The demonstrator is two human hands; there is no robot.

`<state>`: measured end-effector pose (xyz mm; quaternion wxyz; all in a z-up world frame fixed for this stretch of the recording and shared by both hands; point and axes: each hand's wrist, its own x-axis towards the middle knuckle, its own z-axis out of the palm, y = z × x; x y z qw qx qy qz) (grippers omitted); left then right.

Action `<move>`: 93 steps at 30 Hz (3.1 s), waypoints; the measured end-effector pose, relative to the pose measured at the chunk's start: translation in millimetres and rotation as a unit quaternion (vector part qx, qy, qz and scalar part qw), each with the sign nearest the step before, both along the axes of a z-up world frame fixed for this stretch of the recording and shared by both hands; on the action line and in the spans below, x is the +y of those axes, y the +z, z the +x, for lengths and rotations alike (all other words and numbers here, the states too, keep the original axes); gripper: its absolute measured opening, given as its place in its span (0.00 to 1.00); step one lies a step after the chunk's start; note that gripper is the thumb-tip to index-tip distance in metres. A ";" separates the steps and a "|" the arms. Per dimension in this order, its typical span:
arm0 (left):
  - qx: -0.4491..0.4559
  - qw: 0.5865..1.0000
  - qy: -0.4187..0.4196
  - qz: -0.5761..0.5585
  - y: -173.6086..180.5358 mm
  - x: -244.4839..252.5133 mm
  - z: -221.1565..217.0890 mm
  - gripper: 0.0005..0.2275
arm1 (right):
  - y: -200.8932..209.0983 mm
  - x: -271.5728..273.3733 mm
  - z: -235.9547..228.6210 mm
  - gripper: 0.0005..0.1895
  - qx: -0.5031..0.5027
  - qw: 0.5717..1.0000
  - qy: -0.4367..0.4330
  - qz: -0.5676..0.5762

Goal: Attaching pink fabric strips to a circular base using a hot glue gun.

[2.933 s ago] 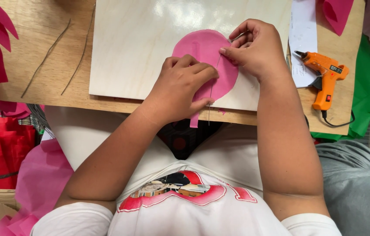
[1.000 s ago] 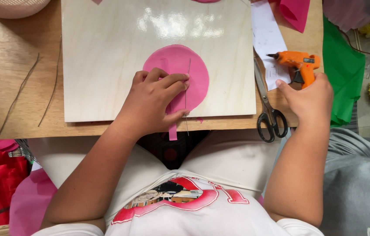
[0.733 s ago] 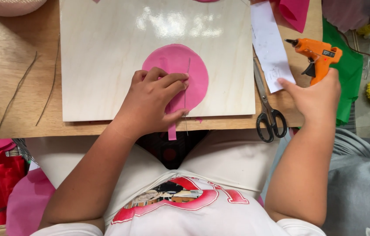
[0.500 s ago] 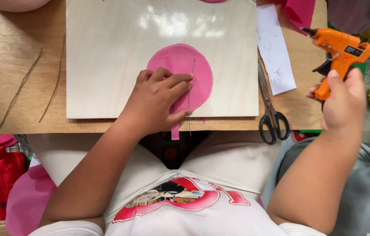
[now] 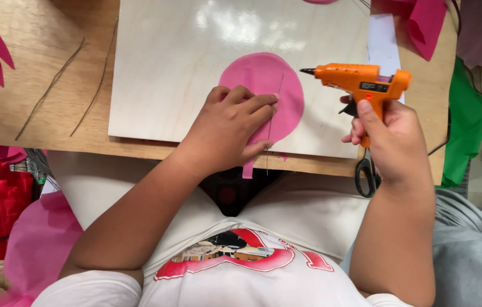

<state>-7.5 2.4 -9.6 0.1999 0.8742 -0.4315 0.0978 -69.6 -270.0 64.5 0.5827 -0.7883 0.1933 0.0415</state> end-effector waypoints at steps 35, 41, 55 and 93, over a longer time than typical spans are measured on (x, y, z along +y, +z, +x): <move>-0.018 1.000 0.008 0.003 -4.0 -0.8 1.0 0.23 | -13.5 23.0 11.2 0.16 -0.034 0.947 0.040 -0.318; -0.013 1.000 0.006 0.015 -1.6 -0.3 0.8 0.24 | -11.8 23.7 10.3 0.14 -0.028 0.951 0.032 -0.307; -0.015 1.000 0.007 0.023 0.2 -0.1 0.6 0.25 | -13.4 21.4 9.7 0.17 -0.041 0.944 0.041 -0.325; -0.058 0.997 0.015 0.056 -4.5 0.1 0.9 0.31 | -16.5 23.5 11.4 0.23 -0.057 0.932 0.059 -0.353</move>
